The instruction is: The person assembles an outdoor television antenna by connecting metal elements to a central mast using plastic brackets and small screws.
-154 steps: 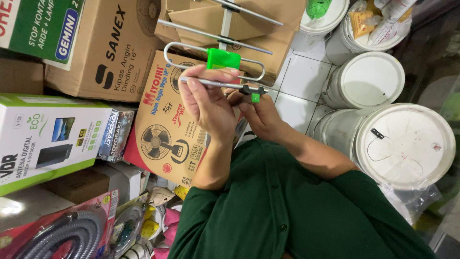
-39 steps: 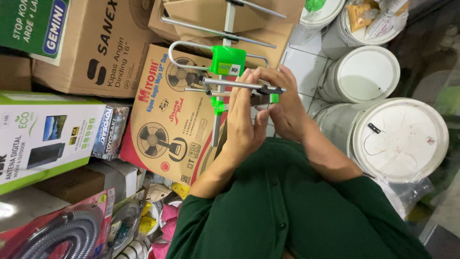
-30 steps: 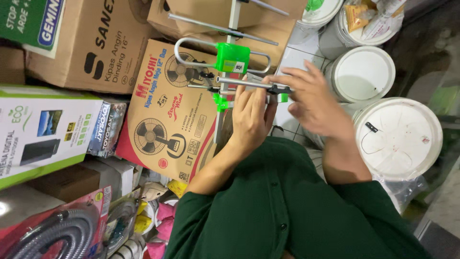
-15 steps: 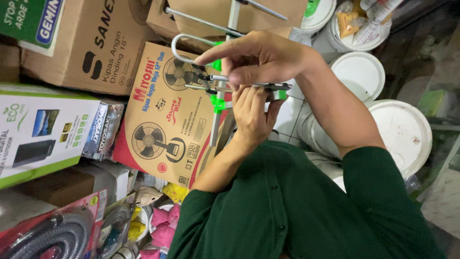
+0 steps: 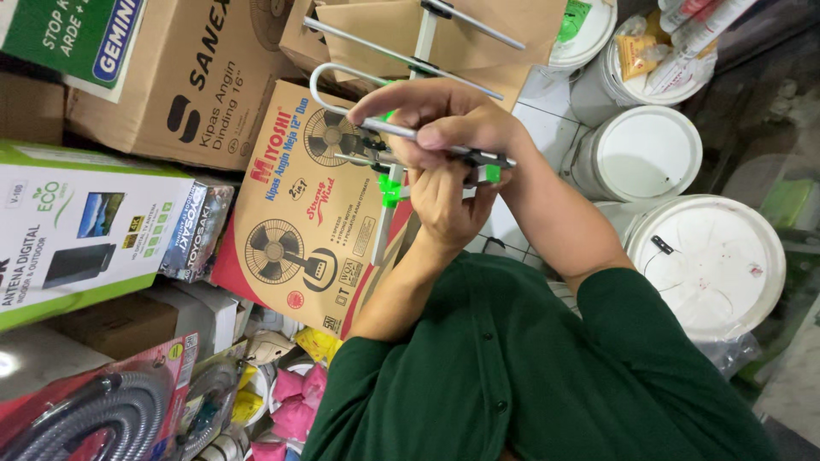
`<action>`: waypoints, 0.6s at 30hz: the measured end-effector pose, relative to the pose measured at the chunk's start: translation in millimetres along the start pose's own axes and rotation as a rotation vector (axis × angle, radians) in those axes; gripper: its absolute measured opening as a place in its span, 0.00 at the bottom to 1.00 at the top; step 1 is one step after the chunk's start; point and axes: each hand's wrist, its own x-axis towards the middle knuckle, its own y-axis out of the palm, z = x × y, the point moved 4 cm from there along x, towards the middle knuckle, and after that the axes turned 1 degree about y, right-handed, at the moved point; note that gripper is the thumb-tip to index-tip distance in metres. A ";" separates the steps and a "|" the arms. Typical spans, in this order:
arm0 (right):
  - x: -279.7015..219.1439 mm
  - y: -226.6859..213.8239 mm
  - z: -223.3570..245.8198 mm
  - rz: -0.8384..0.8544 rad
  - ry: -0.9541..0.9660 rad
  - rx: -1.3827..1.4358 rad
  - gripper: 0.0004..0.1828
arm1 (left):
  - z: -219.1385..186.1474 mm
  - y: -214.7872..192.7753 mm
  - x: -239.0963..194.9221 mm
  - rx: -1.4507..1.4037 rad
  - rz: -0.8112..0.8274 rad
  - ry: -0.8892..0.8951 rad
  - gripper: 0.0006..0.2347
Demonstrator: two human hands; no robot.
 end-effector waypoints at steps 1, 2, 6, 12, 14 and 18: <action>0.7 0.2 -0.1 0.011 0.016 -0.018 0.35 | 2.7 0.1 0.1 0.005 -0.006 0.004 0.12; 2.4 -0.3 -0.4 0.022 0.025 -0.019 0.34 | 4.4 0.2 -0.4 0.009 -0.012 0.008 0.12; 7.6 -1.7 0.6 0.050 0.044 -0.029 0.31 | 4.4 1.9 -0.2 0.003 0.028 0.010 0.11; 11.4 0.6 2.2 0.072 0.109 0.016 0.27 | 3.1 0.9 2.5 0.013 -0.005 0.051 0.12; 13.9 1.0 1.8 0.068 0.112 0.048 0.26 | 6.5 1.9 0.4 0.002 0.018 0.027 0.12; 14.1 1.7 -0.1 0.054 0.108 0.077 0.26 | 10.4 1.6 0.2 0.006 0.014 0.025 0.12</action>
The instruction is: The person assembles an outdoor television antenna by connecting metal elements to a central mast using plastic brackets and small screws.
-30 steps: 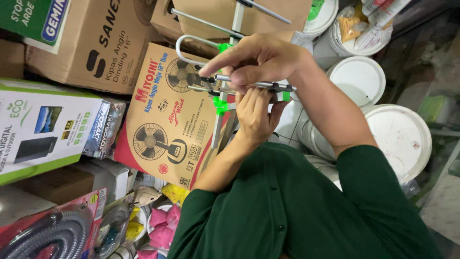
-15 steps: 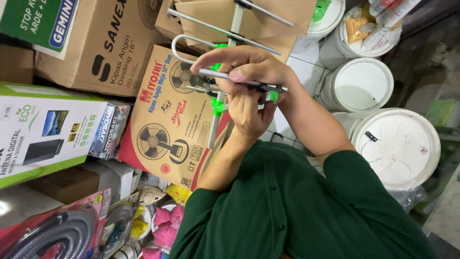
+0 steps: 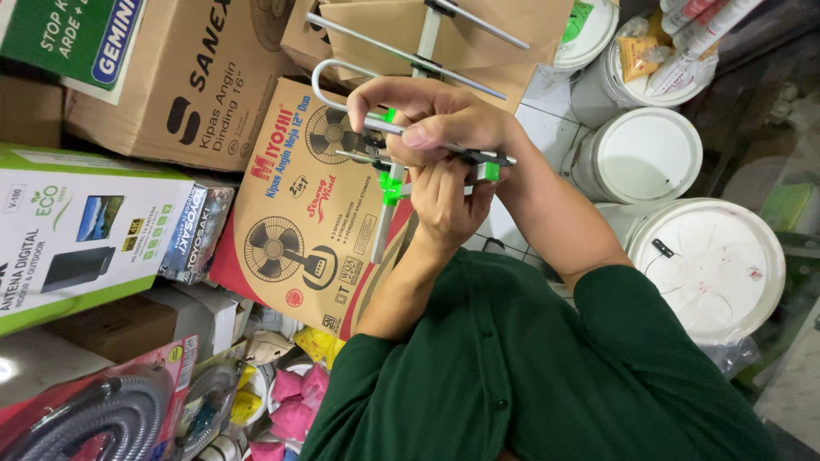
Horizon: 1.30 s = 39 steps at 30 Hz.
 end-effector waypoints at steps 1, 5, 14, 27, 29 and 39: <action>-0.9 0.0 -0.7 -0.003 0.004 0.011 0.26 | -1.8 -0.5 0.4 0.006 -0.003 0.007 0.11; -7.8 -2.6 3.1 -0.038 -0.080 -0.120 0.33 | -0.1 -8.1 7.5 -0.058 -0.006 -0.038 0.12; -88.7 13.7 40.7 -0.257 -0.138 -1.078 0.26 | -9.3 -23.7 26.7 -0.131 0.041 -0.026 0.15; -114.7 56.1 8.5 -0.809 -0.224 -1.147 0.20 | -18.8 -36.8 30.7 -0.227 0.232 -0.031 0.17; -116.3 58.9 8.0 -0.819 -0.232 -1.195 0.20 | -27.8 -44.0 22.3 -0.171 0.162 -0.005 0.17; -127.1 54.0 -2.7 -0.821 -0.234 -1.206 0.20 | -21.8 0.1 -65.0 -1.672 0.196 -1.189 0.31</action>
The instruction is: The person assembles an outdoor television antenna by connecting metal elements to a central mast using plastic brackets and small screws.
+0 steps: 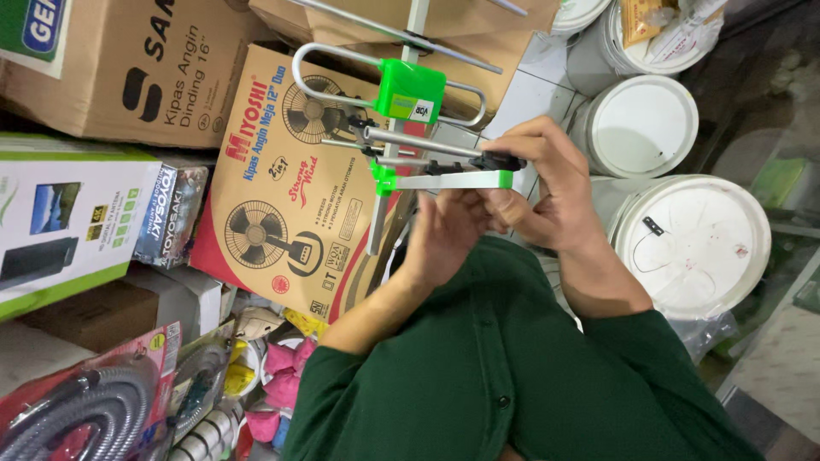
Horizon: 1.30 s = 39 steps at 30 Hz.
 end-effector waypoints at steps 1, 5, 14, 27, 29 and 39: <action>0.2 -0.5 -0.1 -0.013 -0.013 0.003 0.20 | 1.4 -2.7 4.0 -0.163 -0.093 -0.102 0.32; 0.9 1.0 -3.4 0.024 0.040 -0.018 0.23 | 12.5 -11.0 7.8 -0.326 0.004 -0.128 0.35; -12.0 -10.1 -8.3 -0.004 0.013 0.010 0.20 | -40.5 -36.9 -41.2 0.685 0.189 -0.268 0.10; -25.6 -7.7 -14.6 -0.092 0.050 0.112 0.24 | -141.7 -144.4 82.8 0.521 -0.305 0.145 0.14; -27.5 -5.7 -15.8 -0.118 0.065 0.107 0.26 | -131.3 -148.4 105.5 0.558 -0.191 -0.057 0.17; -42.2 -3.4 -21.1 -0.177 0.088 0.090 0.31 | -108.0 -155.9 184.7 0.287 0.118 -0.421 0.23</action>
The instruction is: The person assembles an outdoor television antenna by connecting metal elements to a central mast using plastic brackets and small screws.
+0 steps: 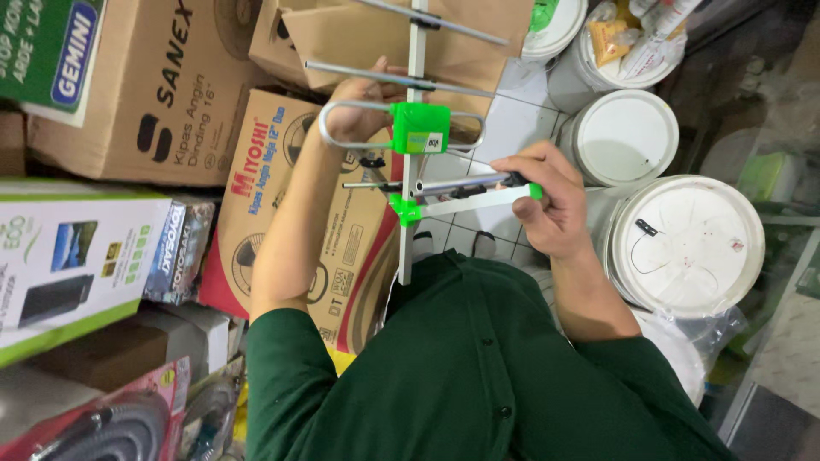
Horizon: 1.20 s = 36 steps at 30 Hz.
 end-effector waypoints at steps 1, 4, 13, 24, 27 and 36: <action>-0.9 -1.7 -2.3 0.001 0.004 -0.020 0.31 | -0.4 5.0 4.5 0.001 -0.026 0.022 0.22; -6.5 -7.6 -6.7 0.022 -0.019 -0.067 0.30 | 1.7 29.9 13.3 0.051 -0.016 0.126 0.14; -23.0 -27.1 15.2 0.116 -0.173 0.104 0.26 | -8.3 96.8 -20.0 -0.021 -0.092 0.234 0.05; -54.3 -83.8 -24.2 0.267 -0.084 0.236 0.23 | 0.9 132.7 -57.2 -0.012 -0.133 0.443 0.08; -65.5 -96.5 -39.4 0.311 -0.055 0.281 0.23 | 9.7 141.9 -59.5 0.019 -0.152 0.462 0.07; -73.1 -124.7 -56.4 0.333 -0.012 0.453 0.20 | 16.5 201.4 -68.5 0.138 -0.218 0.639 0.08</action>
